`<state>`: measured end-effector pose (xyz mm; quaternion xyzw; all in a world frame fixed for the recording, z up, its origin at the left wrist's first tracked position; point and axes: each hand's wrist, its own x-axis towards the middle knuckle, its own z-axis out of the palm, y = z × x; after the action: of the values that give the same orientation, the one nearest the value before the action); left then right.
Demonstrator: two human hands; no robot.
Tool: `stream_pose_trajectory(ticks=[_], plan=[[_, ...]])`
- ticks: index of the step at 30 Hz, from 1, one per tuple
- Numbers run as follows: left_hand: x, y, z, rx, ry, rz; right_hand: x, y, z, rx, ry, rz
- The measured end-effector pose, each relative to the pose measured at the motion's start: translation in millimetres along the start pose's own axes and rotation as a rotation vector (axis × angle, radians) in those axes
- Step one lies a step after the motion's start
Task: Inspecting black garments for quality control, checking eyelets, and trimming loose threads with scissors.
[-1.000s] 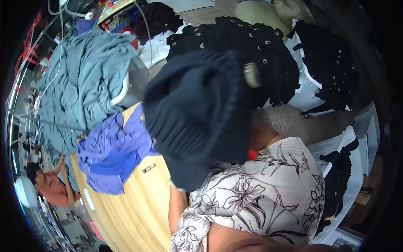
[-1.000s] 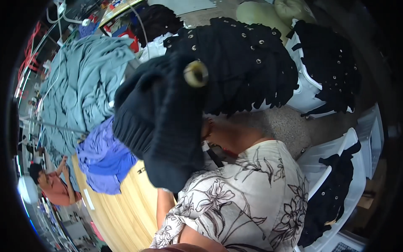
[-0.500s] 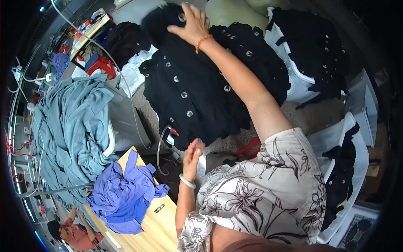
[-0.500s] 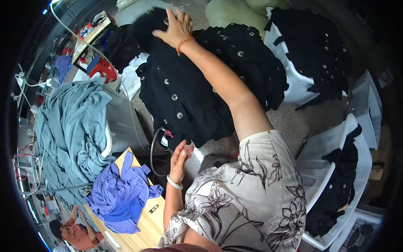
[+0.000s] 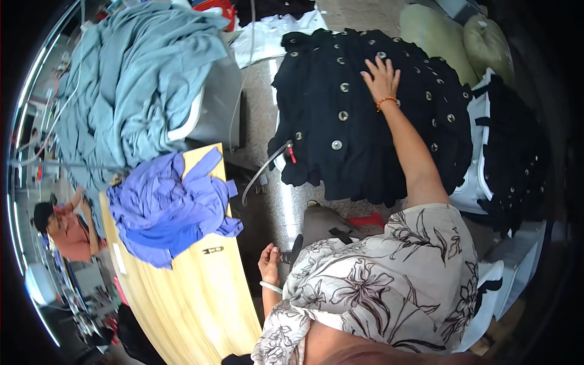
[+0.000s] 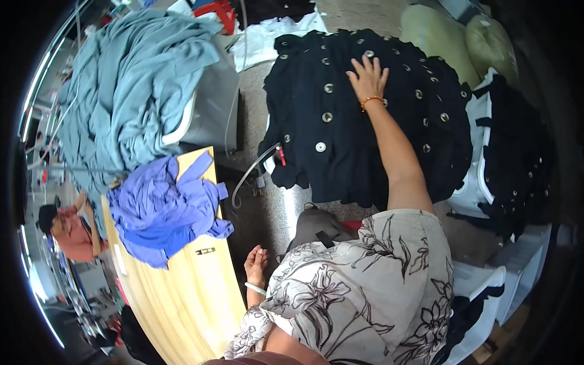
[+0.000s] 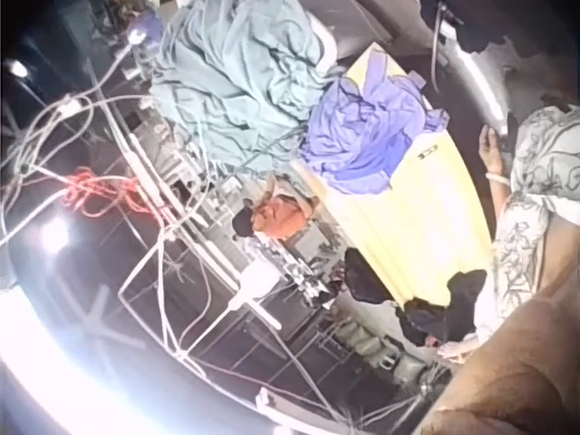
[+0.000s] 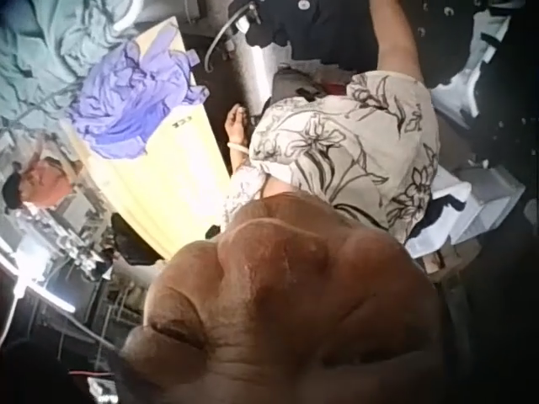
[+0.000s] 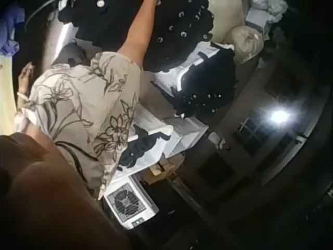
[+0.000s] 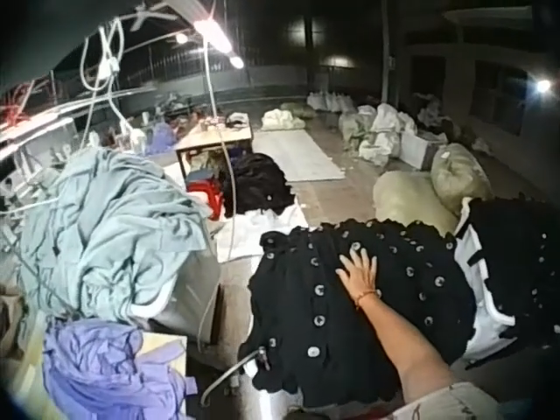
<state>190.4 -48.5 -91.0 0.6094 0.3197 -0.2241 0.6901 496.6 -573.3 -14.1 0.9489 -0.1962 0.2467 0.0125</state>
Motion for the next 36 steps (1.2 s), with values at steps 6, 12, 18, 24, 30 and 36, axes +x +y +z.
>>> stream_pose_trajectory(ticks=[6,12,18,24,30,36], plan=[[-6.8,-52.9,-22.8,0.121,-0.092,0.102,3.0,-10.6,-6.4,0.027,-0.153,0.090],[-16.2,-26.1,-38.2,0.241,-0.099,0.133,-7.9,5.9,-50.0,0.163,-0.313,0.015],[12.4,37.7,9.7,0.238,-0.217,0.383,-5.7,36.9,-86.2,0.117,-0.111,0.033],[46.3,145.6,158.6,0.417,-0.468,0.640,0.3,114.5,-88.0,-0.043,-0.143,0.230],[81.9,238.3,339.3,0.703,-0.392,1.365,-2.8,100.1,-57.7,0.265,-0.268,0.371],[176.5,216.9,429.3,1.033,-0.043,1.415,-37.8,44.3,-44.0,0.246,-0.006,0.345]])
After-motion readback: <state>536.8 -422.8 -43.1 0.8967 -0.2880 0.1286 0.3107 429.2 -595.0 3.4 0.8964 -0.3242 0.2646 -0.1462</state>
